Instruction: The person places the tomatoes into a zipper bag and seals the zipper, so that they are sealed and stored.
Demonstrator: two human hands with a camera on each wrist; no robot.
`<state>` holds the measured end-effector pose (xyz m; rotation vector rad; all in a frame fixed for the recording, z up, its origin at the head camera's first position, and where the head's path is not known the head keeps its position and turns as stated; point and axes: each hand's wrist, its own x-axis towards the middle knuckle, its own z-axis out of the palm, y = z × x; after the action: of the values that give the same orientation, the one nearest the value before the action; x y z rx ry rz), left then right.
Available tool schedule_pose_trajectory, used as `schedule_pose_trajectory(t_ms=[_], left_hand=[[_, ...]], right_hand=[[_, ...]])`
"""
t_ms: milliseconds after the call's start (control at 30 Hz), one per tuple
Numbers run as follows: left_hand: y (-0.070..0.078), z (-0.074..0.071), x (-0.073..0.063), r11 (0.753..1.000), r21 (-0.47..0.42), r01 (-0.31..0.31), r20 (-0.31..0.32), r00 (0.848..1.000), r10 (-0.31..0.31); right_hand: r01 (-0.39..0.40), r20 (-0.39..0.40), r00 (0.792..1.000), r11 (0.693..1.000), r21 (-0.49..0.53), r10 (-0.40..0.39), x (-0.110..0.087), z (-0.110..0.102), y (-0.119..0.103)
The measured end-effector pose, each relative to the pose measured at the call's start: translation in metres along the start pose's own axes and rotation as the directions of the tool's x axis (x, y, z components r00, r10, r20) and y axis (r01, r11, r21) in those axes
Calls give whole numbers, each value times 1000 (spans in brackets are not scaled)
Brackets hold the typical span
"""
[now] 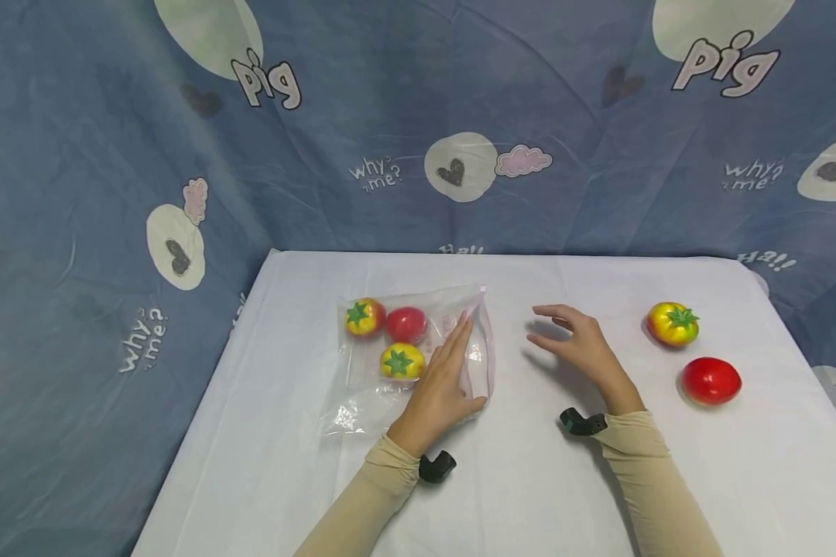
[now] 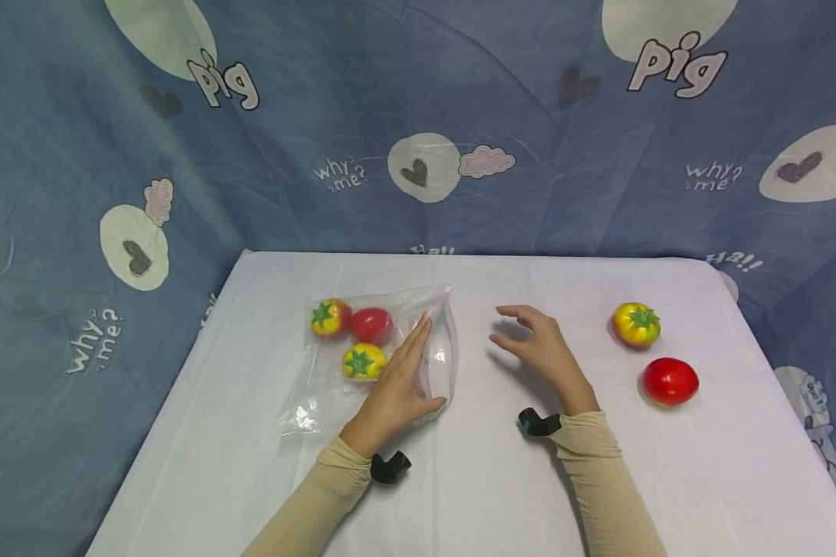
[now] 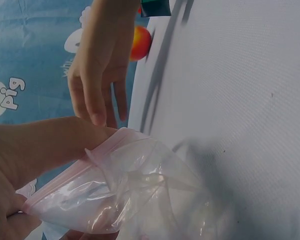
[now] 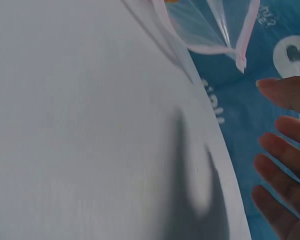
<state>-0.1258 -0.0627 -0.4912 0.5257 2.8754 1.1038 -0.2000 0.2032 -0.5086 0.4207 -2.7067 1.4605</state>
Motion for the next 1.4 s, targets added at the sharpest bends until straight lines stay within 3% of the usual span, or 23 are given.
schedule_pose_trajectory(t_ms=[267, 533, 867, 1067, 1200, 1400], left_hand=[[1, 1, 0, 1000, -5, 12, -1, 1000, -12], [2, 0, -1, 1000, -3, 30, 2, 1000, -30], [1, 2, -1, 1000, -16, 27, 2, 1000, -27], [2, 2, -1, 1000, -11, 27, -1, 1000, -27], [2, 2, -1, 1000, -4, 28, -1, 1000, -28], [0, 3, 0, 1000, -4, 23, -1, 1000, -23]], right_hand=[[65, -146, 986, 989, -136, -85, -10, -17, 14], [38, -222, 971, 976, -214, -87, -16, -32, 24], [-13, -349, 934, 967, -255, -79, -18, -55, 32], [-24, -436, 895, 967, -256, -93, -22, -67, 35], [-77, -470, 882, 968, -240, -46, -26, -77, 35], [-211, -481, 872, 955, -207, 88, -30, -86, 36]])
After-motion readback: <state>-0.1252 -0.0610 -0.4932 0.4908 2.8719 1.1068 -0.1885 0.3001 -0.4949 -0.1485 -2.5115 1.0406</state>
